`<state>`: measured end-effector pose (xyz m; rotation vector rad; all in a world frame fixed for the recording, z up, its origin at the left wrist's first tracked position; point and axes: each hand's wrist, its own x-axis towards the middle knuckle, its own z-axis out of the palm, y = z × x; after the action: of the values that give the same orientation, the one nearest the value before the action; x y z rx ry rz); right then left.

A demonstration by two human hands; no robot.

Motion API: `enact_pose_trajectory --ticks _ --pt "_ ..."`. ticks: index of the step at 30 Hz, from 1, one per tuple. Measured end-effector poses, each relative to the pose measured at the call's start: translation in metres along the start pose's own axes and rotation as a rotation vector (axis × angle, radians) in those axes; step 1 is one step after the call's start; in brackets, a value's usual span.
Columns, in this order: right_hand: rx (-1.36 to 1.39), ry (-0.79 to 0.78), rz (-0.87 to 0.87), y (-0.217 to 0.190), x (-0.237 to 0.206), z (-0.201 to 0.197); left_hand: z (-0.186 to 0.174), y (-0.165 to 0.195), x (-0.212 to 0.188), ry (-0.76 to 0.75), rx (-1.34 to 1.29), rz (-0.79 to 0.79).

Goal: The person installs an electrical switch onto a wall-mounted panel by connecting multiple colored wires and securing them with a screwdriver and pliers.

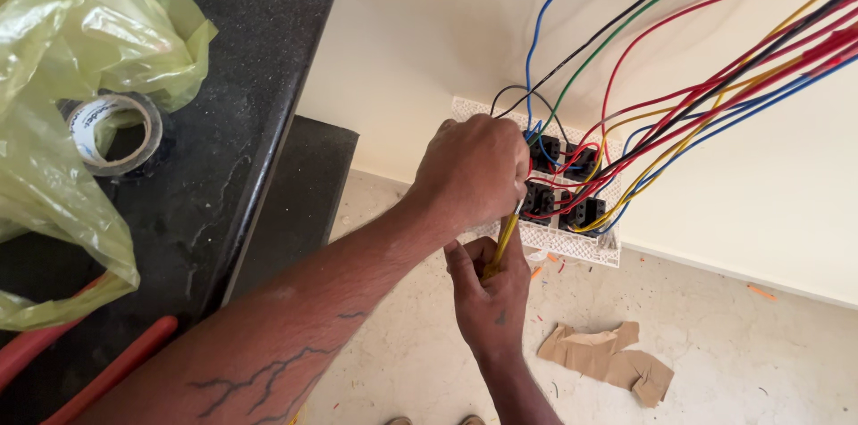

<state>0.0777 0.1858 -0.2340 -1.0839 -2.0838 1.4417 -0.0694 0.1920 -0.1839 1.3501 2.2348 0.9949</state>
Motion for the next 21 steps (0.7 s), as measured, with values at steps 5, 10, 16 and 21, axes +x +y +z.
enact_pose_trajectory --ticks 5,10,16,21 --pt "0.02 0.031 -0.005 0.005 0.001 0.0 0.006 0.001 0.0 -0.092 0.069 -0.004" --pt "0.069 0.133 -0.025 0.014 -0.002 0.001 0.01 0.001 -0.004 0.067 0.225 0.21" --pt "0.038 0.107 -0.107 0.012 0.001 0.001 0.009 0.003 -0.003 0.126 0.262 0.27" --pt "0.131 0.081 -0.07 0.005 0.002 0.003 -0.002 0.004 -0.002 -0.09 0.174 0.104"
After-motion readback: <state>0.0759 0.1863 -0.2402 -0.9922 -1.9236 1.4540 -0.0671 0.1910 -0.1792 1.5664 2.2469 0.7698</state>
